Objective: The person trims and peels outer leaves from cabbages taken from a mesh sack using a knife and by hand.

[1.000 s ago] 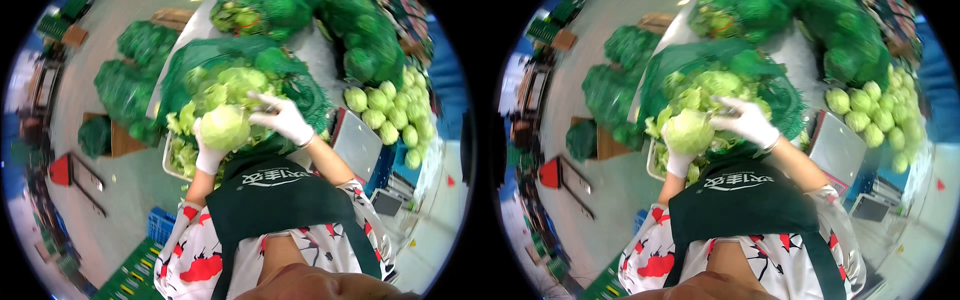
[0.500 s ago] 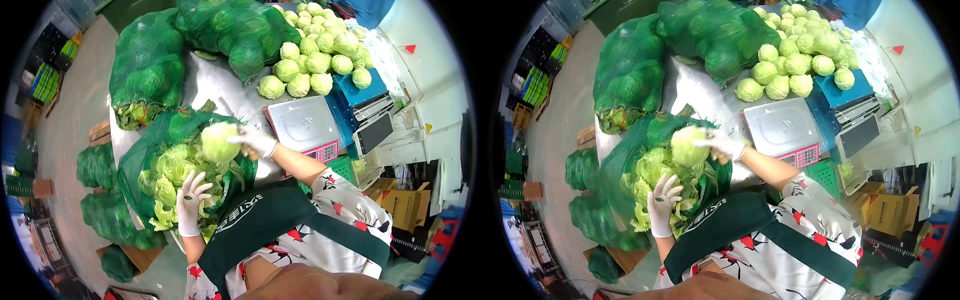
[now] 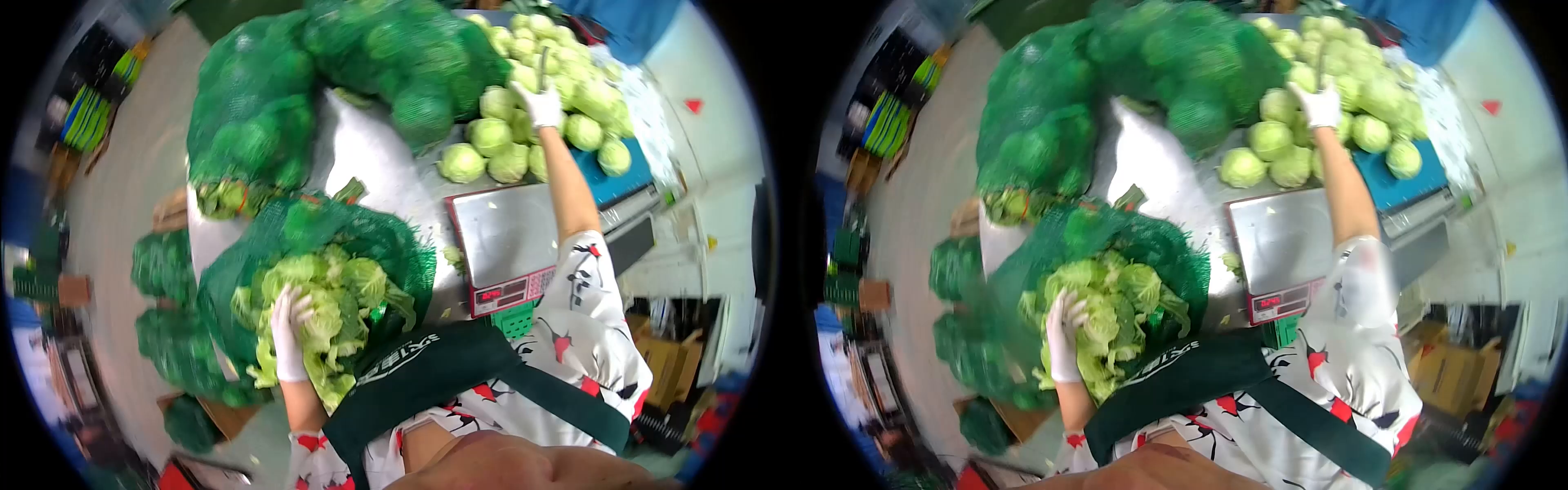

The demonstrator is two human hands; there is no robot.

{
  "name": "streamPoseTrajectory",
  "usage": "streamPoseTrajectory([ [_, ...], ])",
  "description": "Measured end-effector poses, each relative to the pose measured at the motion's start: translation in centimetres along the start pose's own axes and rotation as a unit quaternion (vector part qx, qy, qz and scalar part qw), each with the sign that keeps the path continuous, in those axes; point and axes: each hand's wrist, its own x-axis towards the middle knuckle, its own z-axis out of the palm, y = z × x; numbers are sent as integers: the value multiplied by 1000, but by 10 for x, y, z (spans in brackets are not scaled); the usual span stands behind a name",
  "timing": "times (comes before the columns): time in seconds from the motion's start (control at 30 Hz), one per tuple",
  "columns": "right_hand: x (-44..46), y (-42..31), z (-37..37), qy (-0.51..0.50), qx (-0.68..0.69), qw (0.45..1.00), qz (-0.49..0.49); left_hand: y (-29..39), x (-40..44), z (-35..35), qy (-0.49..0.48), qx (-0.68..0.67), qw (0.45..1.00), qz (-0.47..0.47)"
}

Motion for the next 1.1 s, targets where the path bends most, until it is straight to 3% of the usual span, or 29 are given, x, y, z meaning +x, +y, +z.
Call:
streamPoseTrajectory([
  [0.07,12,18,22,-46,-99,994,9,3,12,-3,36,52,998,4],
  [0.1,23,21,30,-117,-128,983,67,6,15,-4,51,74,996,20],
  [0.2,31,16,25,-45,-178,983,-14,-5,27,-26,85,135,985,67],
  [0.3,-6,-25,21,22,-171,975,-141,-15,57,-41,70,325,937,107],
  [0.33,-49,-86,-6,-109,-25,989,-97,-13,69,-38,72,394,907,128],
  [0.4,-132,-139,2,-168,219,929,-248,-12,95,-27,70,521,833,174],
  [0.43,-178,-178,-13,-300,281,900,-148,-11,110,-18,82,543,814,189],
  [0.47,-209,-194,-12,-363,236,871,-233,-11,126,-8,93,565,794,206],
  [0.5,-247,-172,25,-349,199,864,-304,-11,142,3,121,591,765,228],
  [0.57,-295,-212,21,-448,146,825,-311,9,169,25,55,593,799,88],
  [0.63,-325,-237,43,-478,119,818,-298,10,188,37,9,532,845,60],
  [0.67,-329,-248,53,-498,42,810,-306,-5,204,42,33,538,839,69],
  [0.7,-338,-249,71,-435,93,840,-312,-24,222,42,56,544,833,79],
  [0.73,-339,-248,92,-457,139,837,-269,-26,230,42,44,530,846,42],
  [0.83,-323,-256,122,-455,254,848,-99,20,192,42,-40,432,900,52],
  [0.87,-318,-254,138,-440,250,858,-83,-3,204,23,-42,374,926,16],
  [0.97,-301,-263,134,-440,223,866,-80,-54,228,-9,-45,322,938,122],
  [1.0,-301,-260,139,-447,243,860,-24,14,179,14,-93,296,949,49],
  [1.1,-293,-256,157,-417,330,830,167,-1,189,2,-170,293,941,7],
])
